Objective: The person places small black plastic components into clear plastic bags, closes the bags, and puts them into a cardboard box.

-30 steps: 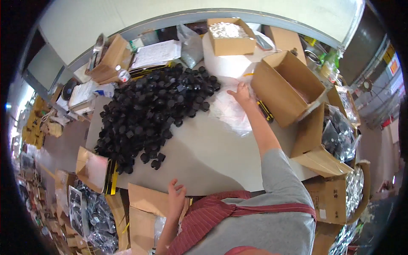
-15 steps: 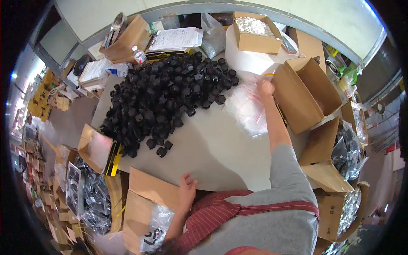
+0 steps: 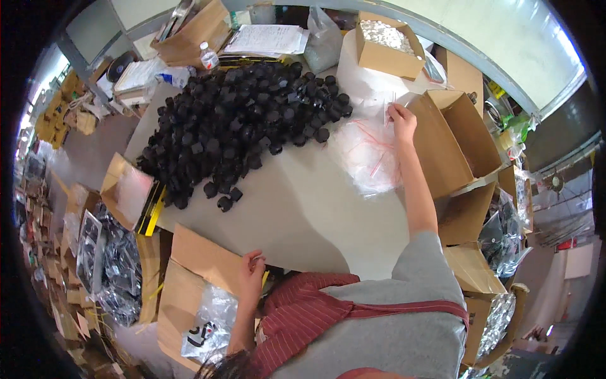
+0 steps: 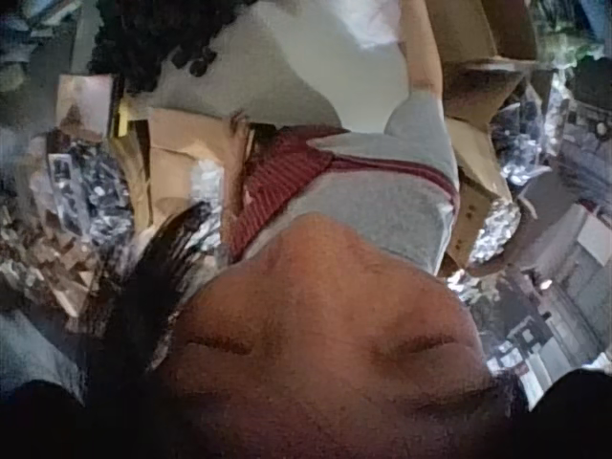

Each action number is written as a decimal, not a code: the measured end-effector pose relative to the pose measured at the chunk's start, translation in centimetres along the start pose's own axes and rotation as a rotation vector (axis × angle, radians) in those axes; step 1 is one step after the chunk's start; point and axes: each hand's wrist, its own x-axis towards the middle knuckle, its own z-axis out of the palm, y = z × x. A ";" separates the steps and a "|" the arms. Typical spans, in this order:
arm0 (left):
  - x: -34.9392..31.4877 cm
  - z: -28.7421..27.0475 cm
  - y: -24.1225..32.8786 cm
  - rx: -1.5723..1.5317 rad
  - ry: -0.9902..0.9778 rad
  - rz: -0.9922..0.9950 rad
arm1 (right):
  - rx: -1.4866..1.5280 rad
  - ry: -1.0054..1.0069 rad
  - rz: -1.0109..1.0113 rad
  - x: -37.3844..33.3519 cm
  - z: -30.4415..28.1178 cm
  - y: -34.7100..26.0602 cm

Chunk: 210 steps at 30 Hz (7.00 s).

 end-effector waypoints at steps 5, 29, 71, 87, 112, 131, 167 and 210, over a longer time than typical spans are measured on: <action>0.0 2.0 2.7 -0.010 -0.038 0.036 | 0.439 -0.518 0.246 -10.8 0.6 -9.1; -0.1 4.7 3.8 -0.409 0.086 -0.123 | 0.996 -0.227 0.679 -14.5 0.1 3.3; 0.7 4.0 0.3 -0.397 0.052 -0.249 | -0.539 -0.075 -0.417 -7.7 -4.1 8.4; 0.2 3.1 -1.4 -0.448 0.153 -0.315 | -1.132 -0.184 0.348 -14.3 -10.0 4.2; 1.4 2.7 3.1 -0.165 0.290 -0.085 | -0.238 -0.524 -0.543 -19.6 5.4 -1.0; 0.7 1.9 6.6 0.378 0.267 0.669 | 0.665 -1.048 0.442 -31.8 8.8 -14.6; -1.6 0.8 11.7 0.570 0.234 0.330 | 0.382 -1.442 0.380 -34.5 7.2 -13.8; -1.8 -11.3 7.7 0.881 1.014 0.220 | -0.108 -0.974 -0.976 -30.9 27.4 -9.8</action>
